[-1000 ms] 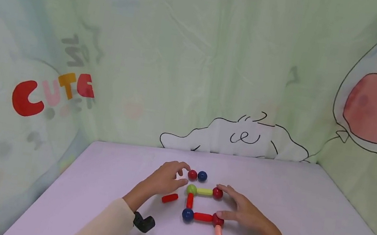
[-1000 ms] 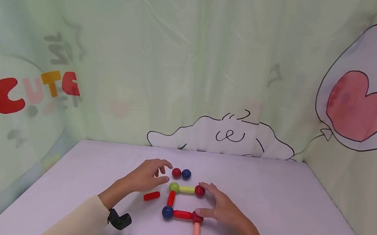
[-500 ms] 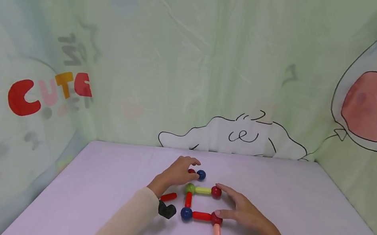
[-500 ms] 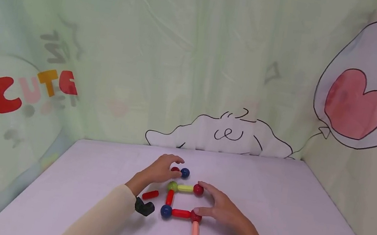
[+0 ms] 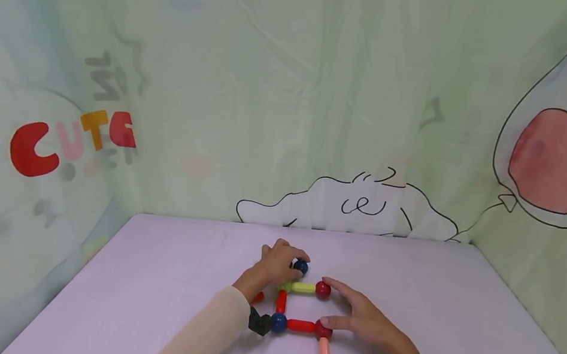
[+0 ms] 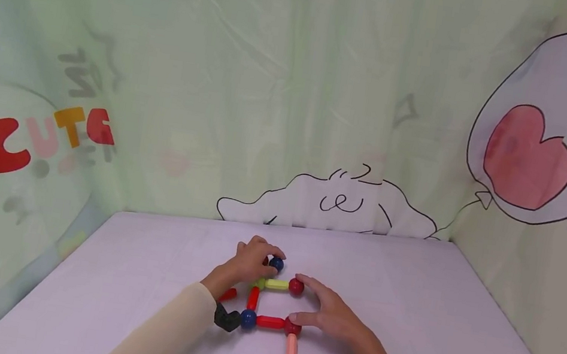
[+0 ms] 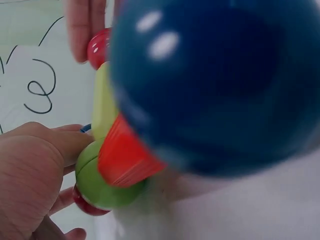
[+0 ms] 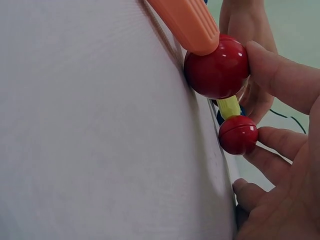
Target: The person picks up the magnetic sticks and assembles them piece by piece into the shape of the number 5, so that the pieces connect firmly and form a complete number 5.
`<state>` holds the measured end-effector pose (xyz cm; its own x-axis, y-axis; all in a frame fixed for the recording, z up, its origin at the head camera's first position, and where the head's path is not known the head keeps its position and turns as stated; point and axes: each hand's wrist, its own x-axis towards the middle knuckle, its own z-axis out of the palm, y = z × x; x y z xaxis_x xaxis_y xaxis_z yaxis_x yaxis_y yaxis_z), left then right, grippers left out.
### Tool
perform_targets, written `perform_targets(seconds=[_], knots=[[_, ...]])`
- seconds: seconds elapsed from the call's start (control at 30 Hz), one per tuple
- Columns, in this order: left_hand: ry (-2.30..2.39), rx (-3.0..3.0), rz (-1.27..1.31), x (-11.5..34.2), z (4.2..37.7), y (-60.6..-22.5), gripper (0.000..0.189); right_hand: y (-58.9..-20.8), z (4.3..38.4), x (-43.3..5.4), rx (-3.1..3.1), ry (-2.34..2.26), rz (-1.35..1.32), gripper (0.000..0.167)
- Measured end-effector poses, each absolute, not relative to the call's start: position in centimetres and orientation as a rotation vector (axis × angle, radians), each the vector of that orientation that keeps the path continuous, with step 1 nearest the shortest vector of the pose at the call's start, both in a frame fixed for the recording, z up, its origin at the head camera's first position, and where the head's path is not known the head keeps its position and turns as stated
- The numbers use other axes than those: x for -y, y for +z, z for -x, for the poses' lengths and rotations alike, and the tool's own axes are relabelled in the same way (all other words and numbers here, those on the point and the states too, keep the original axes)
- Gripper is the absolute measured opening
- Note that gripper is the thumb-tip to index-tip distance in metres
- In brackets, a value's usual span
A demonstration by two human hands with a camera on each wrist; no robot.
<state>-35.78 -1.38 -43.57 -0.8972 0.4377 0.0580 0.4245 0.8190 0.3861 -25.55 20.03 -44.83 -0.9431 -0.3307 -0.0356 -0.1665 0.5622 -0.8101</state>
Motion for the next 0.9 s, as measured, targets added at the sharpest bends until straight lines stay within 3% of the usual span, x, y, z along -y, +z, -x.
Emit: perform_targets(seconds=[0.43, 0.7, 0.9], knots=[[0.706, -3.005, -0.666, 0.8, 34.6, -42.9, 0.034, -44.8, 25.4, -19.8, -2.598, -1.343, 0.371, 0.087], [0.983, -2.963, -0.788, 1.8, 33.1, -41.6, 0.034, -44.7, 25.4, -19.9, -2.584, -1.37, 0.398, 0.085], [1.148, -2.887, -0.738, 3.0, 31.8, -41.3, 0.034, -44.8, 25.4, -19.9, -2.598, -1.358, 0.38, 0.084]])
